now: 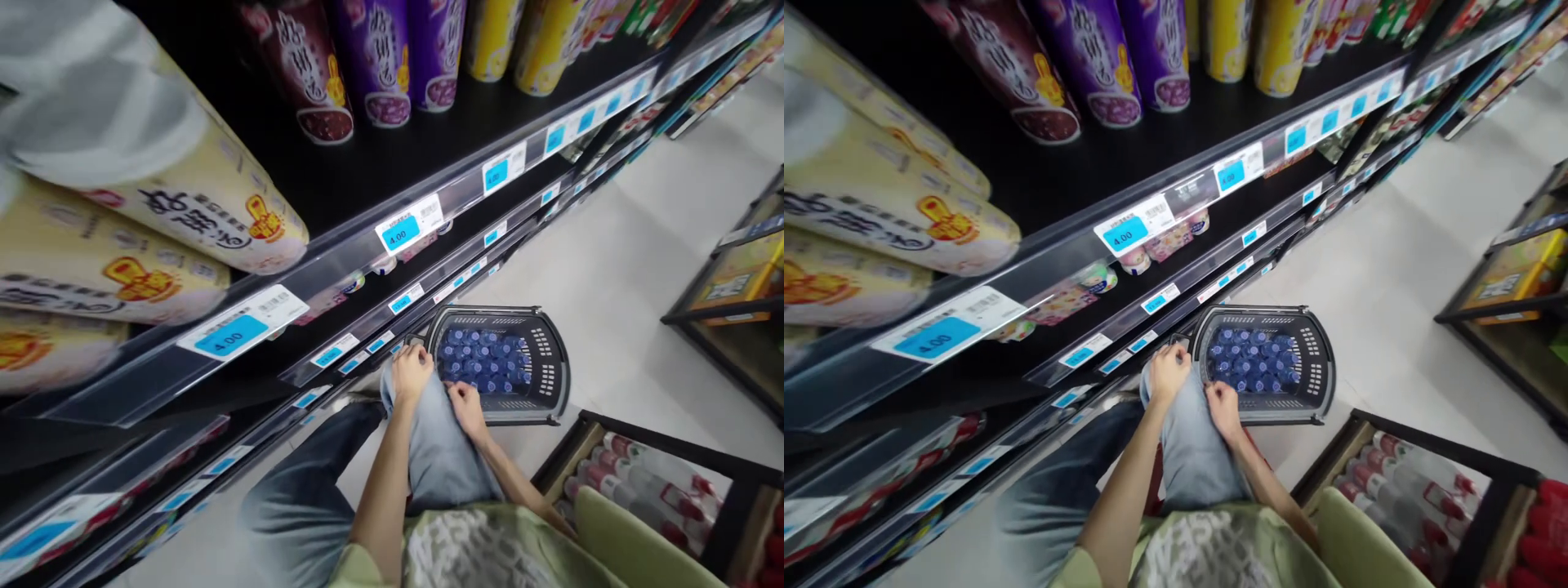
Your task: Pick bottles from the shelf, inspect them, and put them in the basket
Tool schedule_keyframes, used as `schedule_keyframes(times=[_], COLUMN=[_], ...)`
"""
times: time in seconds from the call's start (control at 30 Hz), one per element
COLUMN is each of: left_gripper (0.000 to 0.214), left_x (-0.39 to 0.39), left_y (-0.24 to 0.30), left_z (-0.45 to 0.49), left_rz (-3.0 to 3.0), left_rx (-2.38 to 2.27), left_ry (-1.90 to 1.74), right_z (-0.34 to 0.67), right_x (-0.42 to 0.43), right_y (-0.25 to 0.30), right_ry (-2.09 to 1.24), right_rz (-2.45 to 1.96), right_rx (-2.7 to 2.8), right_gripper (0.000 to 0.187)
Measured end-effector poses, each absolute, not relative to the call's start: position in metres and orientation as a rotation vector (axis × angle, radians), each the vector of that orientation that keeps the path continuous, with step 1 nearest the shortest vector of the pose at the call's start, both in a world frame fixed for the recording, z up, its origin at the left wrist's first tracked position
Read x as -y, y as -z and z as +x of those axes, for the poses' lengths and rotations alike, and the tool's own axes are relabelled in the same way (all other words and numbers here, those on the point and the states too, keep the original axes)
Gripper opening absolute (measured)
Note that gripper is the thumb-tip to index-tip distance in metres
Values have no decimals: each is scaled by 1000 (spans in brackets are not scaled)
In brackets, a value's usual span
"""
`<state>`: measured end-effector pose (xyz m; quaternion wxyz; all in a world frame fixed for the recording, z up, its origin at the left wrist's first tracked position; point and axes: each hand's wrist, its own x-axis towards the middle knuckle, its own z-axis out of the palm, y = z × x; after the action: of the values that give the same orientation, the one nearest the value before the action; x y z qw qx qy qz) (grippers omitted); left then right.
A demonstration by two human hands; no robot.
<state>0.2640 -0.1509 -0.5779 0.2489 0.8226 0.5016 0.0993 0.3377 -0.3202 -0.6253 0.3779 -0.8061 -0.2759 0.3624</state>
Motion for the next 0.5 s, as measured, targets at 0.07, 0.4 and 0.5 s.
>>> schedule_keyframes(times=[0.07, 0.4, 0.5], left_gripper=[17, 17, 16], left_x=[151, 153, 158], left_y=[575, 558, 556], left_z=[264, 241, 236], left_rz=[2200, 2066, 2038], left_rx=[-1362, -1339, -1318], left_ry=[-302, -428, -470], right_z=[319, 270, 270], right_x=[317, 271, 270], right_y=[605, 547, 550], right_ry=[-864, -791, -716], right_rz=[-2094, -2418, -2460], right_rx=[795, 1488, 1516], right_gripper=[43, 103, 103])
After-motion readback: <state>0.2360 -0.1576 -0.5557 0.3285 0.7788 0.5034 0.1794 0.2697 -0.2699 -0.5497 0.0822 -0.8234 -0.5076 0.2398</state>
